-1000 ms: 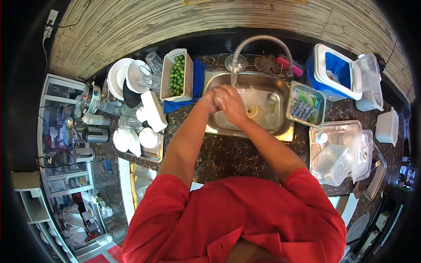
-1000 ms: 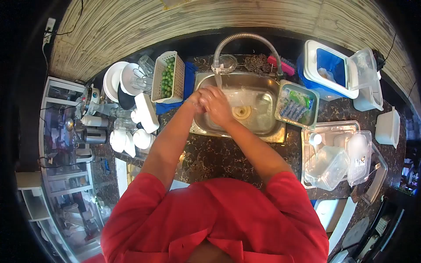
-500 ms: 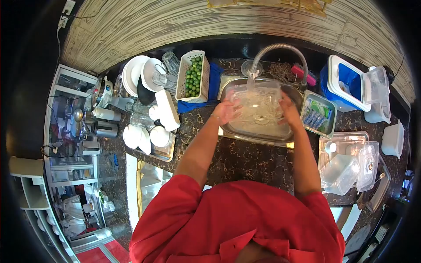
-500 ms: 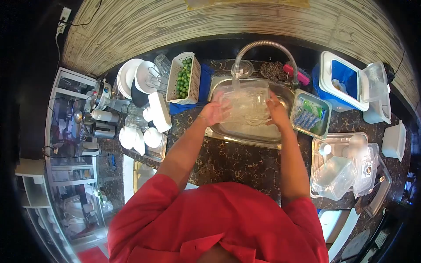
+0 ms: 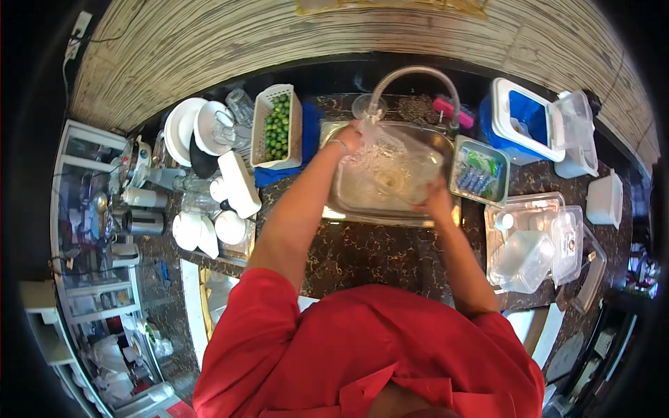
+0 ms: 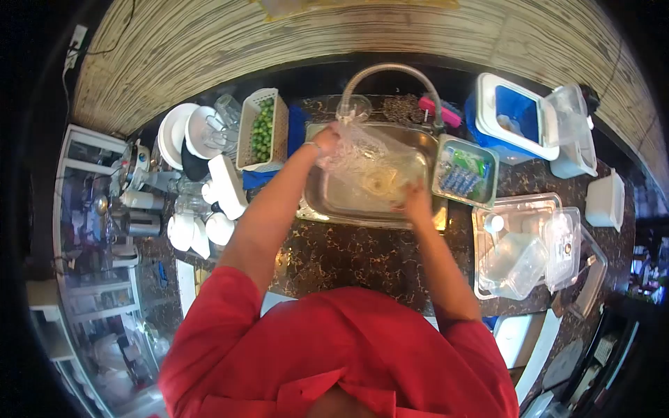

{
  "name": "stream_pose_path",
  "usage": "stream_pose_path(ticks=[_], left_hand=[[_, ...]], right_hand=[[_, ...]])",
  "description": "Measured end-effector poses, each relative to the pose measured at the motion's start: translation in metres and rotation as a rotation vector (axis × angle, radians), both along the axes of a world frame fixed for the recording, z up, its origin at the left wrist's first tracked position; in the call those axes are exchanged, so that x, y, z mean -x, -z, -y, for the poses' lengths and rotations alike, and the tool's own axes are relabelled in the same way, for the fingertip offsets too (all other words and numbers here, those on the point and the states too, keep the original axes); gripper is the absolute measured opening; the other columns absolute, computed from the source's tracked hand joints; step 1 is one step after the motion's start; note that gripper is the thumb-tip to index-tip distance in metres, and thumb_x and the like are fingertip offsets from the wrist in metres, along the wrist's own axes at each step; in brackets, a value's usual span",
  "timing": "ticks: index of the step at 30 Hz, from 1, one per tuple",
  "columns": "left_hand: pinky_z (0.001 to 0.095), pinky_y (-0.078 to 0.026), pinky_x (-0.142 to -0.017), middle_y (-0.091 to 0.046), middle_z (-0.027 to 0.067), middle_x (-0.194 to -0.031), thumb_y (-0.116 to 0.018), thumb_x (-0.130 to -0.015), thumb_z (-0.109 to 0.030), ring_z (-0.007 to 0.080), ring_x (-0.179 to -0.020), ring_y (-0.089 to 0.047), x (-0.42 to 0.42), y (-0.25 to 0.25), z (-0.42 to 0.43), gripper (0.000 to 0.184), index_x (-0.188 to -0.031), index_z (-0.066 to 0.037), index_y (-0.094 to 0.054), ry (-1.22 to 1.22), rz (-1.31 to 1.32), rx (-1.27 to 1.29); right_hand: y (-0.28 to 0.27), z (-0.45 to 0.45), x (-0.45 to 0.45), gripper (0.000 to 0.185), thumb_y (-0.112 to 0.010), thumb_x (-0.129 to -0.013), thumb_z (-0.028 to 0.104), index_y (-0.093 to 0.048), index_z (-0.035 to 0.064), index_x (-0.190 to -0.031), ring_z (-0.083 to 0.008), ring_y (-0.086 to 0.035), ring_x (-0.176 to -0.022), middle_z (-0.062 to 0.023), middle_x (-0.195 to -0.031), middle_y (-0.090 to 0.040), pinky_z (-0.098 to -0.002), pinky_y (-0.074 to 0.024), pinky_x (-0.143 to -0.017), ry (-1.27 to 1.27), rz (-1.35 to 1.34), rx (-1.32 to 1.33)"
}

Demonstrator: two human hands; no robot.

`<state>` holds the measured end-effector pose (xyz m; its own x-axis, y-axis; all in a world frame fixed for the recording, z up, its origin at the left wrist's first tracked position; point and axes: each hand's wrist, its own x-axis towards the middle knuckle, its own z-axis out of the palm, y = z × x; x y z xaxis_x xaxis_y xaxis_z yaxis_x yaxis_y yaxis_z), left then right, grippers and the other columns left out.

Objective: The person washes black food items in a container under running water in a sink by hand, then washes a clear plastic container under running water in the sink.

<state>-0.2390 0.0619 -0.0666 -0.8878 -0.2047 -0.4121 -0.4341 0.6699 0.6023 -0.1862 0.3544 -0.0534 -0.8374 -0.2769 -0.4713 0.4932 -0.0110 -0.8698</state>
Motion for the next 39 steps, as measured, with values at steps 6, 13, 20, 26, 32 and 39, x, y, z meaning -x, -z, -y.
stream_pose_path(ticks=[6, 13, 20, 26, 32, 39], left_hand=[[0.0404, -0.043, -0.083, -0.051, 0.0265, -0.113, -0.050, -0.082, -0.026, 0.0368, -0.101, -0.053, -0.022, -0.048, -0.022, 0.064, -0.136, -0.011, -0.021, -0.042, -0.006, 0.247], [0.0422, -0.032, -0.100, -0.034, 0.0292, -0.130, -0.063, -0.072, -0.026, 0.0444, -0.113, -0.042, -0.085, 0.003, -0.025, 0.078, -0.135, -0.011, -0.021, -0.321, -0.019, 0.045], [0.0387, -0.032, -0.100, -0.039, 0.0235, -0.127, -0.062, -0.075, -0.027, 0.0394, -0.118, -0.036, -0.070, 0.003, -0.053, 0.073, -0.135, -0.007, -0.024, -0.067, -0.211, 0.094], [0.0407, -0.035, -0.098, -0.040, 0.0130, -0.130, -0.056, -0.079, -0.017, 0.0363, -0.113, -0.043, -0.025, 0.050, -0.024, 0.056, -0.131, -0.021, -0.036, 0.590, -0.715, 0.555], [0.0425, -0.044, -0.086, -0.044, 0.0165, -0.120, -0.054, -0.077, -0.010, 0.0333, -0.104, -0.050, -0.024, -0.079, -0.062, 0.048, -0.121, -0.021, -0.041, 0.483, -0.361, 0.495], [0.0408, -0.045, -0.083, -0.046, 0.0154, -0.106, -0.062, -0.069, -0.004, 0.0337, -0.100, -0.050, -0.085, -0.055, -0.017, 0.048, -0.111, -0.014, -0.041, 0.296, -0.654, 0.414]], right_hand=[[0.111, 0.101, 0.035, 0.046, -0.062, -0.075, 0.025, -0.051, -0.0004, -0.112, -0.0329, -0.056, -0.092, -0.0215, -0.106, -0.055, -0.0414, -0.0456, -0.080, 0.149, -0.168, -0.636], [0.002, 0.187, 0.074, 0.017, -0.055, -0.075, 0.015, -0.057, 0.0027, -0.087, -0.0258, -0.057, -0.063, -0.0126, -0.073, -0.058, -0.0388, -0.0456, -0.058, 0.041, -0.556, -0.092], [0.004, 0.180, 0.094, 0.014, -0.050, -0.087, 0.020, -0.053, 0.0082, -0.079, -0.0135, -0.051, -0.058, -0.0058, -0.071, -0.056, -0.0263, -0.0423, -0.049, -0.255, 0.376, 0.591], [-0.051, 0.111, 0.107, 0.024, -0.052, -0.084, 0.017, -0.063, 0.0073, -0.102, -0.0170, -0.062, -0.073, -0.0104, -0.089, -0.064, -0.0278, -0.0504, -0.063, -0.873, -0.094, 0.213], [-0.030, 0.074, 0.168, 0.025, -0.050, -0.076, 0.012, -0.065, 0.0019, -0.094, -0.0306, -0.062, -0.082, -0.0161, -0.090, -0.064, -0.0339, -0.0516, -0.069, -0.466, -0.945, -1.012], [0.024, 0.059, 0.193, 0.025, -0.047, -0.078, 0.013, -0.064, -0.0003, -0.091, -0.0321, -0.055, -0.099, -0.0164, -0.105, -0.058, -0.0369, -0.0505, -0.072, -0.531, -1.440, -1.611]])
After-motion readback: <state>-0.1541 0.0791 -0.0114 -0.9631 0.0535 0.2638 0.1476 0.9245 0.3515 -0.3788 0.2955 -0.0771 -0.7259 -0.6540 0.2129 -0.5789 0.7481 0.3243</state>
